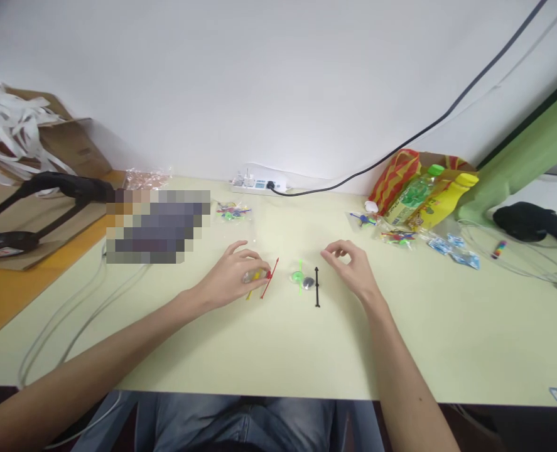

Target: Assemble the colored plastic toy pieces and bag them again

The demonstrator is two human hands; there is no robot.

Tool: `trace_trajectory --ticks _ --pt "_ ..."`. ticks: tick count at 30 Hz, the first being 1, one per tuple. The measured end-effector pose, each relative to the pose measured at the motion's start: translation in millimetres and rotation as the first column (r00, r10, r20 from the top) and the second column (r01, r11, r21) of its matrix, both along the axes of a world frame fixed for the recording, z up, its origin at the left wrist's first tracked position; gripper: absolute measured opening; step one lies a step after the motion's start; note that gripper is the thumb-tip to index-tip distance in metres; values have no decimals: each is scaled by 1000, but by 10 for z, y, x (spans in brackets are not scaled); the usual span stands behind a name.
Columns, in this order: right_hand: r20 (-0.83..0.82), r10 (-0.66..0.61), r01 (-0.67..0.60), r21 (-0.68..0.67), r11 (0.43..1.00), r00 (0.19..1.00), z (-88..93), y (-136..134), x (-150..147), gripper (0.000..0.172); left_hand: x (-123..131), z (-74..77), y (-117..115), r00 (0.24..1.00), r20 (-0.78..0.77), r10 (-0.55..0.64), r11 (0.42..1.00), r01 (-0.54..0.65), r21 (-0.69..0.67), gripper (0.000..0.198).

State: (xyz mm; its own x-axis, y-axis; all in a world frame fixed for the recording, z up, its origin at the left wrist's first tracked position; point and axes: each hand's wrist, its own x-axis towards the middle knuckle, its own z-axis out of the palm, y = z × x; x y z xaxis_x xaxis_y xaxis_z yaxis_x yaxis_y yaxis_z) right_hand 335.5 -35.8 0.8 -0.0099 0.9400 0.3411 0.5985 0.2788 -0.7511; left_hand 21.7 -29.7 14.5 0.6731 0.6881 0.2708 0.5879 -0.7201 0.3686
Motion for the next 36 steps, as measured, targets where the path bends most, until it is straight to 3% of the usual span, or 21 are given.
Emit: trace_trajectory --ticks 7,12,23,27,31,36 --pt "191 258 -240 -112 964 947 24 -96 -325 24 -1 -142 -29 1000 -12 20 1000 -20 8 14" --pt "311 298 -275 -117 954 902 -35 -96 -391 27 -18 -177 -54 1000 8 26 1000 -26 13 14" --pt "317 314 -270 -175 947 895 -61 -97 -465 16 -69 -212 -77 999 45 31 999 -30 -17 17" --pt "293 295 -250 -182 951 909 -59 -86 -478 12 -95 -199 -82 999 47 -2 1000 4 -31 19" --pt "229 273 -235 -177 956 935 -58 -89 -496 13 -64 -140 -91 995 100 -29 999 27 18 33" --pt "-46 225 -229 -139 963 973 -64 -100 -548 15 116 -57 -58 991 87 -105 984 91 155 40"
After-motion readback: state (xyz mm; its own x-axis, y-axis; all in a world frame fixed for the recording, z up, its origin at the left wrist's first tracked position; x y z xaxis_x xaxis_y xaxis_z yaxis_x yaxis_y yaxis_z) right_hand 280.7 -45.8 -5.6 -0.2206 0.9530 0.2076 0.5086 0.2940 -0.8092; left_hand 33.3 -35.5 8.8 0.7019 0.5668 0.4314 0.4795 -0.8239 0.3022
